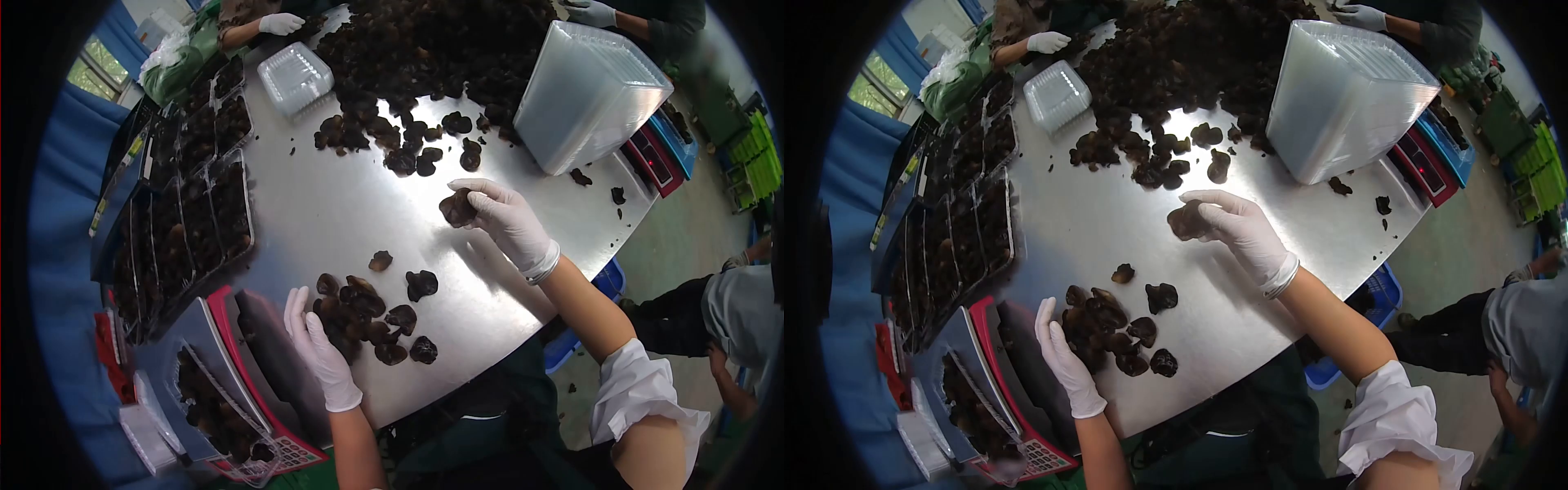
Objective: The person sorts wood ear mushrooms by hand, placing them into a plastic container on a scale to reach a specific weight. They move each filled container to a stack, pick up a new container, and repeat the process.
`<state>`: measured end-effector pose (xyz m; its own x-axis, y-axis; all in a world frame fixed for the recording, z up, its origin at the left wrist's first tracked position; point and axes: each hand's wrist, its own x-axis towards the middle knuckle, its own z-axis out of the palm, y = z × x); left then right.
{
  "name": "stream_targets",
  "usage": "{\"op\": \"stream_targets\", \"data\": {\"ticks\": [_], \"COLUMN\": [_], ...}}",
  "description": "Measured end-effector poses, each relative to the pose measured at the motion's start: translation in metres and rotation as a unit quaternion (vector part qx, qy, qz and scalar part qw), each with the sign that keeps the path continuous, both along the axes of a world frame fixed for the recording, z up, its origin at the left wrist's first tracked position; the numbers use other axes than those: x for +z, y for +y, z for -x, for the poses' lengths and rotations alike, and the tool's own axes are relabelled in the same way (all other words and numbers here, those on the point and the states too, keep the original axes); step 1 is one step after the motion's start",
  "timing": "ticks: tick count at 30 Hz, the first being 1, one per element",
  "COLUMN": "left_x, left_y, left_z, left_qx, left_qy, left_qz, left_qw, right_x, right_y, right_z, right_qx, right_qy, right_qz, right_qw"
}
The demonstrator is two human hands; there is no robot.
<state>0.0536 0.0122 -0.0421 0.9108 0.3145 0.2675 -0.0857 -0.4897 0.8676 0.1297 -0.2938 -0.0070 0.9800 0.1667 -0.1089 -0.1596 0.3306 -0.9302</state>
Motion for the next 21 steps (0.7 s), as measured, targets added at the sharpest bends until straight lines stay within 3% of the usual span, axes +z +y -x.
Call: {"op": "stream_targets", "data": {"ticks": [5, 7, 8, 9, 11, 15, 17, 19, 20, 21], "left_x": [-0.004, -0.002, -0.001, -0.001, 0.000, 0.002, 0.003, 0.006, 0.007, 0.008], "left_y": [0.002, 0.001, -0.001, -0.002, -0.002, -0.004, -0.003, -0.004, -0.004, -0.004], "left_z": [-0.001, -0.001, -0.001, -0.002, -0.001, -0.001, 0.000, 0.000, -0.001, 0.000], "left_qx": [-0.007, -0.010, -0.011, -0.008, -0.007, -0.003, -0.004, -0.006, -0.004, -0.003], "left_qy": [-0.008, -0.006, -0.007, -0.012, -0.007, -0.013, 0.002, -0.001, 0.005, 0.014], "left_qz": [-0.015, -0.017, -0.016, -0.017, -0.019, -0.033, -0.008, 0.008, 0.006, 0.004], "left_qw": [1.000, 1.000, 1.000, 1.000, 1.000, 0.999, 1.000, 1.000, 1.000, 1.000], "right_x": [-0.001, -0.011, -0.017, -0.036, -0.049, -0.043, -0.036, -0.021, -0.007, -0.023], "right_y": [0.007, 0.020, 0.032, 0.042, 0.071, 0.128, 0.129, 0.114, 0.105, 0.093], "right_z": [0.002, 0.005, 0.008, 0.006, 0.011, 0.028, 0.024, -0.006, -0.026, -0.051], "right_qx": [0.012, 0.095, 0.066, 0.020, 0.018, 0.126, 0.133, 0.182, 0.173, 0.052], "right_qy": [-0.021, -0.036, -0.034, -0.220, -0.317, -0.403, -0.424, -0.435, -0.381, -0.412], "right_qz": [0.046, 0.039, 0.213, 0.364, 0.430, 0.440, 0.416, 0.322, 0.329, 0.398], "right_qw": [0.999, 0.994, 0.974, 0.905, 0.845, 0.792, 0.794, 0.821, 0.847, 0.818]}}
